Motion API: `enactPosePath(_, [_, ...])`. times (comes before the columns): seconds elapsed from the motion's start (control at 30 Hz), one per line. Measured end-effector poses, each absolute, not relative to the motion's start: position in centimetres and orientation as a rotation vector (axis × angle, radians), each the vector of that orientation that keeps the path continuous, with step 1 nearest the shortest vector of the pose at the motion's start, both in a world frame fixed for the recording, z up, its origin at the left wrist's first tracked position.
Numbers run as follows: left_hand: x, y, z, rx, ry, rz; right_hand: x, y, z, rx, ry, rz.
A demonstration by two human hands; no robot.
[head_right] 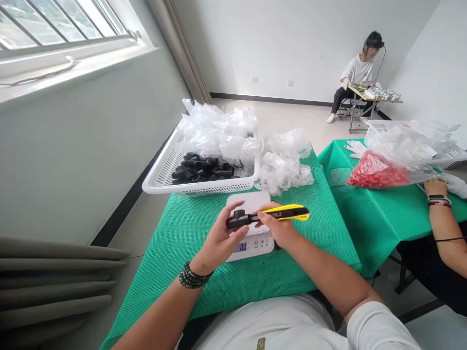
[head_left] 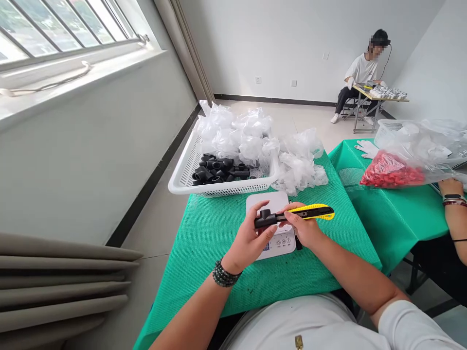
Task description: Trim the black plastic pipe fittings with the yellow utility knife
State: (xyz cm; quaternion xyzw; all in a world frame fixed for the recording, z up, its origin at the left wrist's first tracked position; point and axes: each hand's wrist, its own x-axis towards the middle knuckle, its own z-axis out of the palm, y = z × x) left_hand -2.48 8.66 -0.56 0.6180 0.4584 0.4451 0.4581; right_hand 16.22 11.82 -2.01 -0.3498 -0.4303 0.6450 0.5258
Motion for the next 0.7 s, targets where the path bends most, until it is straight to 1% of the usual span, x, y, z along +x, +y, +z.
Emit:
enactPosePath(0.17, [-2.6, 9.1, -1.4, 2.197, 1.357, 1.319, 16.2, 12.2, -2.1, -0.848, -0.902, 1.562])
enactPosePath(0.27, [-2.9, 9.2, -1.8, 2.396, 1.375, 1.383, 16.1, 12.3, -2.0, -0.849, -0.869, 1.593])
enactPosePath(0.33, [-3.2, 9.2, -2.0, 2.457, 1.392, 1.342, 16.2, 12.3, -2.0, -0.862, -0.895, 1.578])
enactPosePath(0.53, [-3.6, 9.2, -2.0, 2.379, 1.352, 1.168, 16.9, 12.7, -2.0, -0.924, -1.095, 1.533])
enactPosePath(0.7, [-3.0, 8.9, -0.4, 2.007, 1.313, 1.064, 17.7, 13.5, -1.7, -0.889, -1.236, 1.564])
